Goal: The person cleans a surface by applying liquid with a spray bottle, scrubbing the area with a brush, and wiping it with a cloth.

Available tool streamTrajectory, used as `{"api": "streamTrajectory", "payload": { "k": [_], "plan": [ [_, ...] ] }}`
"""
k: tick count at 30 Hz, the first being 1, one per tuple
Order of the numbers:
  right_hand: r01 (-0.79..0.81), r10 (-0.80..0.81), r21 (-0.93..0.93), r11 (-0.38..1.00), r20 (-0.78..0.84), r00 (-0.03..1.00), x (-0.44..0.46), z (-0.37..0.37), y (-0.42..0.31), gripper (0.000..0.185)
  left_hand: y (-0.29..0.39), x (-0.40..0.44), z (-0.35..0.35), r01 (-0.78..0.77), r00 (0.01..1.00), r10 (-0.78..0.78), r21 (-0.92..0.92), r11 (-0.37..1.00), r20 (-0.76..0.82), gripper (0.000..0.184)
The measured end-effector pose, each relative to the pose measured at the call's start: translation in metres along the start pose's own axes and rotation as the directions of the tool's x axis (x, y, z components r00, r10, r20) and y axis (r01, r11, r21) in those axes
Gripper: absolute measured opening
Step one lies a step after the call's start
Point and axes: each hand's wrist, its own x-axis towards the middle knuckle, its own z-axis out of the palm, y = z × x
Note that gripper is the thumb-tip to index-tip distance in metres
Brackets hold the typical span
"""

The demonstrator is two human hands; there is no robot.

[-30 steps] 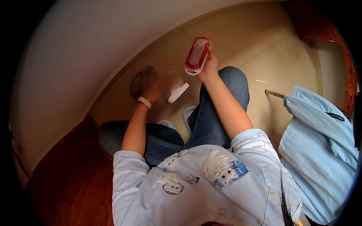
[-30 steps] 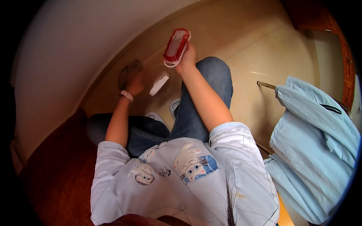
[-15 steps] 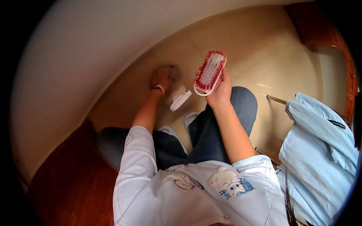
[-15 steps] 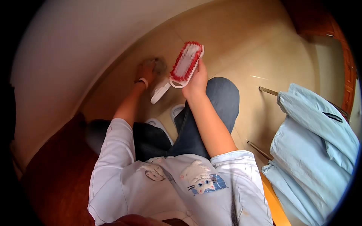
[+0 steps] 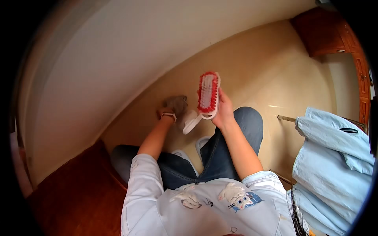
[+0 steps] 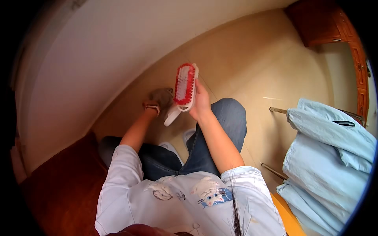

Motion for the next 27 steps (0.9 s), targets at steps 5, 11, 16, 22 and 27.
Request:
{"api": "streamTrajectory", "payload": {
  "k": [5,11,16,22,27],
  "plan": [
    [-0.083,0.054,0.040,0.996,0.468,0.882,-0.003,0.033,-0.019,0.050,-0.050,-0.161,-0.045,-0.157,0.900,-0.009,-0.343,0.926,-0.435,0.023],
    [0.855,-0.663,-0.123,0.504,0.580,0.474,-0.024,0.188,-0.001,0.057,-0.170,-0.407,-0.183,-0.116,-0.267,0.020,0.053,0.992,-0.964,0.011],
    [0.817,-0.763,-0.416,-0.400,0.645,-0.045,-0.023,0.237,0.004,0.061,-0.269,-0.456,-0.241,-0.269,-0.124,-0.062,-0.027,0.963,-0.990,0.006],
    [0.646,-0.524,-0.281,-0.710,0.823,-0.218,-0.014,0.237,0.006,0.061,-0.273,-0.409,-0.249,-0.084,-0.186,0.141,0.158,0.984,-0.972,0.008],
    [0.635,-0.700,-0.462,-0.618,0.691,-0.179,0.003,0.243,-0.016,0.063,-0.274,-0.398,-0.248,-0.323,0.076,-0.042,-0.064,0.944,-0.996,0.011]
  ]
}}
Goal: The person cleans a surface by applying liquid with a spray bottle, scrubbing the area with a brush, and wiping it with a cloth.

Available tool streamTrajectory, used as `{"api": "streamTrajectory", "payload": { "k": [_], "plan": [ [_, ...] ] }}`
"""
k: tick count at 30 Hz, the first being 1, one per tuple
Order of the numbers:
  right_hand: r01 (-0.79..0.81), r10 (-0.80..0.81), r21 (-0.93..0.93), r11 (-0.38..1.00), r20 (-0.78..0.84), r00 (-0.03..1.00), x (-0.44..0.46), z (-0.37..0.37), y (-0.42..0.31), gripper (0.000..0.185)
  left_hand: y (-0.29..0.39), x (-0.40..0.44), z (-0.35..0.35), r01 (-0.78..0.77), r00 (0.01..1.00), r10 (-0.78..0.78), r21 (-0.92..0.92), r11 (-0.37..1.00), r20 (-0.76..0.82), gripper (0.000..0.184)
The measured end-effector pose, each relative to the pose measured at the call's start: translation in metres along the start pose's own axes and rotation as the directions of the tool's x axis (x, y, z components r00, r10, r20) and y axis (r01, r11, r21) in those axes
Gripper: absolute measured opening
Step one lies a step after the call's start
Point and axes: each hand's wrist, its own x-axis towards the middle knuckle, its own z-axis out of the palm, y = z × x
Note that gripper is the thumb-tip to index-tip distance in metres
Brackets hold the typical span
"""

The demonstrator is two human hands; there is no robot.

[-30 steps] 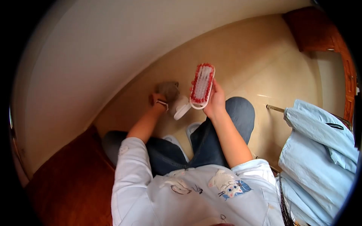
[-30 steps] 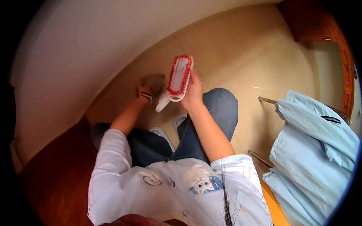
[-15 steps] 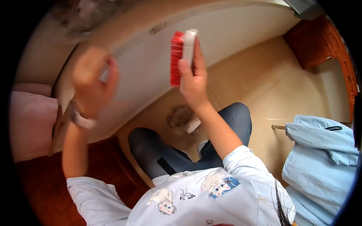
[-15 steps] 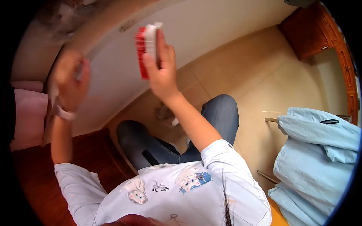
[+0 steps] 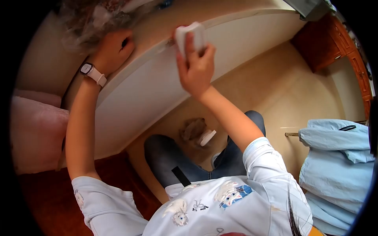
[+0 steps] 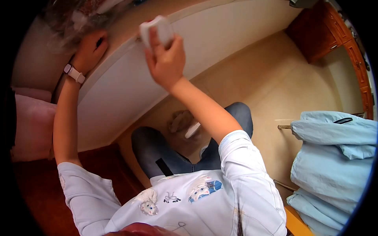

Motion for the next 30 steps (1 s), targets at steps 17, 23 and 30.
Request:
{"api": "streamTrajectory", "payload": {
  "k": [17,23,30],
  "plan": [
    [0.086,-0.081,-0.055,0.995,0.080,0.993,-0.016,0.018,-0.009,0.063,-0.005,-0.014,0.008,-0.022,0.998,0.025,0.075,0.997,-0.052,0.022],
    [0.195,-0.192,-0.034,0.980,0.077,0.978,-0.019,0.021,-0.007,0.062,0.055,-0.096,0.000,0.292,0.953,-0.219,0.446,0.846,-0.209,0.049],
    [-0.003,0.006,0.060,0.998,-0.050,0.999,-0.004,0.020,0.024,0.066,0.053,-0.103,0.036,0.478,0.822,-0.212,0.439,0.761,-0.529,0.054]
  ]
}}
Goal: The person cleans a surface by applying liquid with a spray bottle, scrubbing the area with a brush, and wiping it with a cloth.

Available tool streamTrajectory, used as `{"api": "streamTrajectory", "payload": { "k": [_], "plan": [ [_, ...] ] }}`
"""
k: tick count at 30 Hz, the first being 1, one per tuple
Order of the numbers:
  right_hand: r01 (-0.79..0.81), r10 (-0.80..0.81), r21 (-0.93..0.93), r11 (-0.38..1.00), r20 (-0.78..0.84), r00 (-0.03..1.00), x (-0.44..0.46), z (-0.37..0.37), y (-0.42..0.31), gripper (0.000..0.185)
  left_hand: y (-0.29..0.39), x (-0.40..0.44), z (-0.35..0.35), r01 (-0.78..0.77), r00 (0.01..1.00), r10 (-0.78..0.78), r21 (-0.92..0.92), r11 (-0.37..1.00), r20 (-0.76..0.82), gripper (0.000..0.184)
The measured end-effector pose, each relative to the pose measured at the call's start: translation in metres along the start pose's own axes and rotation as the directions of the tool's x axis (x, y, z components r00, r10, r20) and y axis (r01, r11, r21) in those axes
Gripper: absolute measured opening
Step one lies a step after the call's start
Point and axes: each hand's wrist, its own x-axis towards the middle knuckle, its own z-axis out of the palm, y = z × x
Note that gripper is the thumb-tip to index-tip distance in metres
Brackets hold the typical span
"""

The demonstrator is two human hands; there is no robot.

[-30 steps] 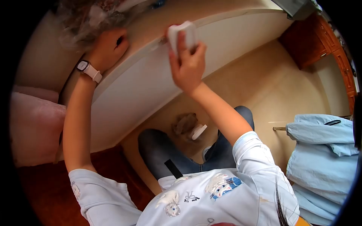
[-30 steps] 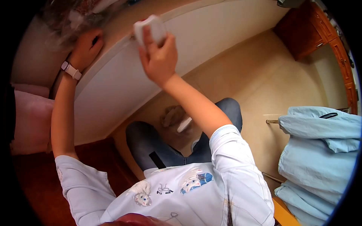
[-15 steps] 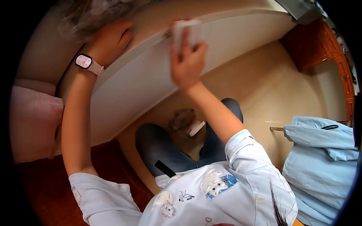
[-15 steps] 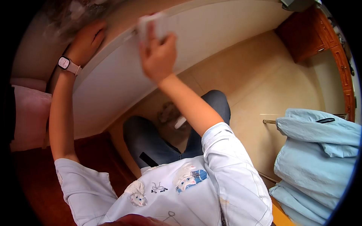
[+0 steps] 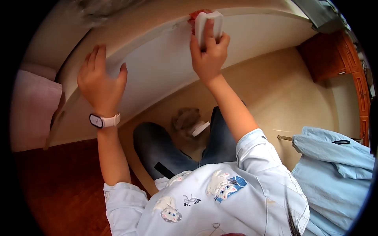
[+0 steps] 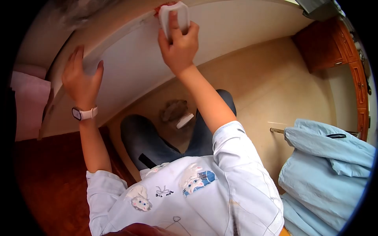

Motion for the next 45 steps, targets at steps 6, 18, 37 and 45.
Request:
{"api": "streamTrajectory", "payload": {
  "k": [6,18,37,45],
  "plan": [
    [0.353,-0.351,0.025,0.935,0.198,0.915,-0.003,0.003,-0.009,0.062,0.003,0.000,0.004,0.031,0.998,-0.033,-0.034,0.999,-0.058,0.049],
    [0.000,0.001,-0.020,1.000,0.036,0.999,-0.002,-0.012,0.008,0.057,0.003,0.007,-0.003,0.205,0.978,-0.197,-0.400,0.893,0.061,0.046],
    [0.209,-0.206,0.005,0.978,0.192,0.959,-0.001,-0.028,-0.009,0.057,0.011,0.034,0.002,0.375,0.927,-0.373,0.140,0.916,-0.044,0.033],
    [0.155,-0.161,0.043,0.987,0.248,0.955,-0.009,-0.019,-0.012,0.061,0.003,0.026,0.008,0.278,0.957,-0.270,0.068,0.958,-0.103,0.029]
  ]
}}
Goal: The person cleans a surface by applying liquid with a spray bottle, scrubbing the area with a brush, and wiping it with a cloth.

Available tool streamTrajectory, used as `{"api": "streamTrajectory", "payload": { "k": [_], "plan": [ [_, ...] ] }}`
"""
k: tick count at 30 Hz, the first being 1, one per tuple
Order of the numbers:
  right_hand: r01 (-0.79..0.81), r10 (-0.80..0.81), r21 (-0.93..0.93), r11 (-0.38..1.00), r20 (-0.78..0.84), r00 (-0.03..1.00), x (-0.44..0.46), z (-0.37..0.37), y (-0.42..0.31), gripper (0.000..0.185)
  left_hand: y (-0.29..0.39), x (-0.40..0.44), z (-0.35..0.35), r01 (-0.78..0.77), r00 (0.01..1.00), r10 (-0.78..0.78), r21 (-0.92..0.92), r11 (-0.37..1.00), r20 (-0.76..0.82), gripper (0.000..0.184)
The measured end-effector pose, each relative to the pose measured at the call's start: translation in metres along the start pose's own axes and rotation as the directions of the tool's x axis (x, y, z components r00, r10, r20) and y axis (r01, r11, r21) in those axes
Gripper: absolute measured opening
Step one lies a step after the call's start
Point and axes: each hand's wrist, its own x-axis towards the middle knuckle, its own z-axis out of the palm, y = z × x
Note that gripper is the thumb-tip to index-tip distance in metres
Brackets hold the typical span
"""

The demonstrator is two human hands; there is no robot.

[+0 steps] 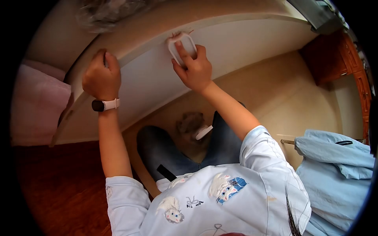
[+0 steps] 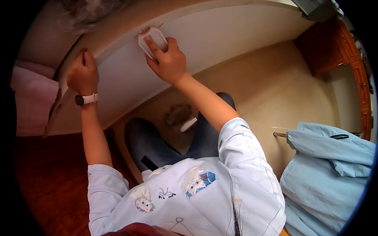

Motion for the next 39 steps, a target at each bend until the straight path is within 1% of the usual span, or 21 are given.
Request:
{"api": "streamTrajectory", "payload": {
  "k": [2,4,5,7,9,12,14,17,18,21,22,25,26,29,30,31,34,35,37,38,39],
  "plan": [
    [-0.047,0.046,0.014,0.999,0.050,0.998,-0.002,-0.004,-0.002,0.061,0.003,-0.001,0.002,0.000,1.000,0.001,0.014,1.000,-0.003,0.028],
    [0.078,-0.070,0.082,0.994,-0.100,0.993,-0.001,-0.006,-0.002,0.061,0.004,0.000,-0.001,-0.015,1.000,0.015,-0.001,1.000,-0.026,0.028],
    [0.090,-0.081,0.087,0.992,-0.104,0.991,0.004,-0.004,-0.001,0.061,0.002,0.001,0.000,-0.008,0.999,0.009,0.002,1.000,-0.037,0.028],
    [0.020,-0.014,0.043,0.999,-0.127,0.992,0.011,-0.004,-0.001,0.062,0.001,0.000,0.001,-0.058,0.998,0.059,0.020,0.998,-0.038,0.028],
    [0.025,-0.018,0.047,0.999,-0.147,0.989,0.010,0.002,0.007,0.060,0.003,-0.001,-0.001,-0.064,0.997,0.065,0.012,0.998,-0.034,0.028],
    [0.109,-0.109,-0.009,0.994,-0.164,0.980,0.005,0.001,0.021,0.060,0.004,0.001,0.000,-0.077,0.995,0.076,-0.008,0.997,-0.070,0.028],
    [-0.022,-0.002,-0.127,0.992,-0.178,0.984,0.007,-0.007,0.025,0.059,0.004,0.000,-0.001,-0.097,0.992,0.096,-0.017,0.995,-0.085,0.028],
    [-0.133,0.129,-0.017,0.991,-0.161,0.978,0.007,-0.005,0.009,0.059,0.005,0.000,-0.002,-0.062,0.998,0.063,0.029,0.998,-0.007,0.028],
    [-0.001,-0.002,-0.034,0.999,-0.084,0.996,0.007,-0.003,-0.003,0.060,0.004,-0.001,-0.001,-0.066,0.998,0.066,0.009,0.998,-0.024,0.029],
    [0.086,-0.093,-0.072,0.994,-0.096,0.991,0.010,-0.006,0.003,0.061,0.005,-0.001,-0.001,-0.074,0.997,0.073,-0.014,0.997,-0.027,0.030],
    [-0.101,0.087,-0.112,0.988,-0.130,0.988,0.014,-0.010,0.008,0.061,0.003,0.000,-0.002,-0.072,0.997,0.072,-0.013,0.997,-0.014,0.031],
    [-0.134,0.126,-0.041,0.990,-0.163,0.979,0.014,-0.007,-0.001,0.060,0.009,-0.001,-0.005,-0.048,0.999,0.048,0.024,0.999,-0.003,0.031],
    [-0.013,0.011,-0.017,1.000,-0.066,0.998,0.010,-0.005,-0.011,0.060,0.010,-0.002,-0.005,-0.050,0.999,0.050,0.016,0.999,0.001,0.031],
    [-0.024,0.016,-0.131,0.991,-0.063,0.998,0.014,-0.014,0.002,0.062,0.008,-0.001,-0.007,-0.074,0.997,0.074,-0.012,0.997,-0.023,0.031],
    [-0.139,0.123,-0.087,0.987,-0.165,0.979,0.018,-0.017,0.007,0.062,0.009,-0.001,-0.008,-0.077,0.997,0.077,-0.002,0.997,-0.022,0.031],
    [-0.139,0.123,-0.085,0.987,-0.169,0.978,0.017,-0.014,0.003,0.062,0.010,-0.001,-0.008,-0.080,0.997,0.080,0.006,0.997,-0.022,0.031],
    [0.029,-0.028,0.016,0.999,-0.067,0.997,0.005,-0.002,-0.017,0.063,0.008,-0.003,-0.007,-0.082,0.996,0.083,0.023,0.996,-0.028,0.030],
    [0.022,-0.021,0.011,1.000,-0.071,0.997,0.005,-0.008,-0.011,0.063,0.008,-0.003,-0.006,-0.090,0.996,0.090,0.019,0.996,-0.026,0.030],
    [-0.034,0.025,-0.129,0.991,-0.072,0.997,0.011,-0.016,0.005,0.064,0.003,-0.002,-0.005,-0.121,0.991,0.121,0.005,0.993,-0.055,0.030],
    [-0.181,0.170,-0.065,0.981,-0.157,0.973,0.009,-0.011,0.011,0.064,0.003,-0.002,-0.006,-0.118,0.991,0.119,0.008,0.993,-0.054,0.030],
    [-0.185,0.173,-0.068,0.980,-0.150,0.973,0.007,-0.010,0.001,0.064,0.008,-0.001,-0.009,-0.084,0.995,0.087,0.071,0.994,-0.041,0.030]
  ]
}}
